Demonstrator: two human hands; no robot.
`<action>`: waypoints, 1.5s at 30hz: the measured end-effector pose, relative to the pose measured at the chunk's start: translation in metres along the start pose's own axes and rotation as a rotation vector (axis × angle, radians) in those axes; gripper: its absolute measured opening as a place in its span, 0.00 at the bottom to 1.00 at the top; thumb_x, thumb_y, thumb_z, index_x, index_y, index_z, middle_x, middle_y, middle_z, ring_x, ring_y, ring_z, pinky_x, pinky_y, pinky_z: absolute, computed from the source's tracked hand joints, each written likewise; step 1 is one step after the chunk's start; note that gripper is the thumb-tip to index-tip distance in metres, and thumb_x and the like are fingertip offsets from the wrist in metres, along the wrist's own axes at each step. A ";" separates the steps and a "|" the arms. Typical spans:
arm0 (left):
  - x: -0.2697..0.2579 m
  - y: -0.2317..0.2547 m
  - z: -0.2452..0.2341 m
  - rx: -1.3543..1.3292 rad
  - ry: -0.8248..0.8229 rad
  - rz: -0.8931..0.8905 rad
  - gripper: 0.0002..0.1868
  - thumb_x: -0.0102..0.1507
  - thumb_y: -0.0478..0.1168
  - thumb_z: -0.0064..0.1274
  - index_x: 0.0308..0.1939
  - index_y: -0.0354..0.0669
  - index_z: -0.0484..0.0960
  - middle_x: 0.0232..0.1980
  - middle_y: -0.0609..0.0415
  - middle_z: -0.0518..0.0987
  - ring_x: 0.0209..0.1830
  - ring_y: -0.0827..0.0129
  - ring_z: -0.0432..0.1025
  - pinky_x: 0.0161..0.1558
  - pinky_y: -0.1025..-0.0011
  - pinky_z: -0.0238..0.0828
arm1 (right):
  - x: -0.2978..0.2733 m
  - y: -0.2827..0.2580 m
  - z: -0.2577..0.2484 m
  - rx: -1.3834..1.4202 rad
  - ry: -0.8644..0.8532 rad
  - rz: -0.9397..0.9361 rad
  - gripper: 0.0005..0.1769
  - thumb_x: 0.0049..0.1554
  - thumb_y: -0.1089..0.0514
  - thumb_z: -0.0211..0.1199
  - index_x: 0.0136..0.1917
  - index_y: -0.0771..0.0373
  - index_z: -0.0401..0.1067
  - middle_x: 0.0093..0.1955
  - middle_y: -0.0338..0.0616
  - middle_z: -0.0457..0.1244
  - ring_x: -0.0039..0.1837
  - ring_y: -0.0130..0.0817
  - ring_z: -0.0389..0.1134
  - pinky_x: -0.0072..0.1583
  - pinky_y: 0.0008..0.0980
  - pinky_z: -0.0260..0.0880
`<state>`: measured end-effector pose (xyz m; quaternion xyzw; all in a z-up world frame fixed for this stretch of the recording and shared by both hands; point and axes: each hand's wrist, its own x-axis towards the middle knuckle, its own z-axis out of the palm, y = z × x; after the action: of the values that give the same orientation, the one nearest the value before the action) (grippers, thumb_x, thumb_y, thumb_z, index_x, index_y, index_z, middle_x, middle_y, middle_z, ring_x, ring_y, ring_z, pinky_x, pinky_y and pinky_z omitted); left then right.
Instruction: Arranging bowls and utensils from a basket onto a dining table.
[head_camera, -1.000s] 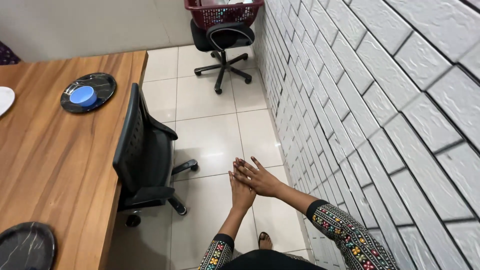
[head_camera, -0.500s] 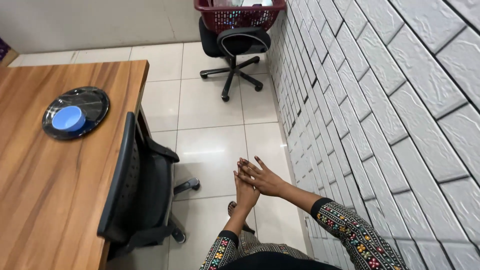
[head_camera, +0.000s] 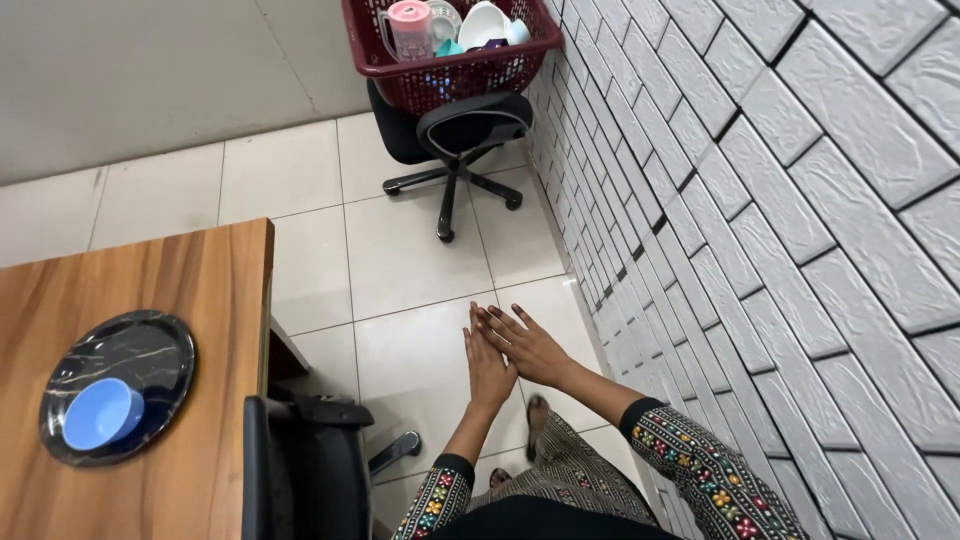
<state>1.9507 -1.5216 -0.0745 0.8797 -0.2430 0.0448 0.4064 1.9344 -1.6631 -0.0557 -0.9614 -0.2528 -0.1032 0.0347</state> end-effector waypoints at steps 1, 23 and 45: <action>0.012 -0.012 0.004 0.000 -0.008 -0.003 0.52 0.61 0.42 0.53 0.80 0.32 0.37 0.84 0.38 0.35 0.85 0.50 0.33 0.80 0.49 0.27 | 0.012 0.008 0.007 0.006 -0.003 0.005 0.45 0.58 0.56 0.53 0.84 0.57 0.40 0.87 0.45 0.36 0.86 0.37 0.34 0.81 0.54 0.32; 0.387 -0.125 0.073 0.094 0.043 -0.116 0.53 0.60 0.39 0.57 0.80 0.32 0.38 0.84 0.35 0.36 0.85 0.49 0.32 0.80 0.48 0.26 | 0.277 0.326 0.090 0.168 0.027 -0.102 0.44 0.59 0.57 0.56 0.83 0.59 0.42 0.87 0.45 0.37 0.86 0.38 0.35 0.79 0.61 0.37; 0.804 -0.221 0.087 0.173 0.003 0.354 0.52 0.61 0.46 0.54 0.79 0.28 0.41 0.83 0.31 0.40 0.85 0.44 0.34 0.81 0.45 0.27 | 0.528 0.602 0.095 0.030 0.148 0.165 0.48 0.55 0.60 0.57 0.84 0.65 0.42 0.87 0.52 0.38 0.87 0.47 0.36 0.78 0.59 0.40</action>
<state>2.7487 -1.7780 -0.0635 0.8547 -0.3887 0.1378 0.3152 2.6974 -1.9225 -0.0434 -0.9680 -0.1710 -0.1671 0.0760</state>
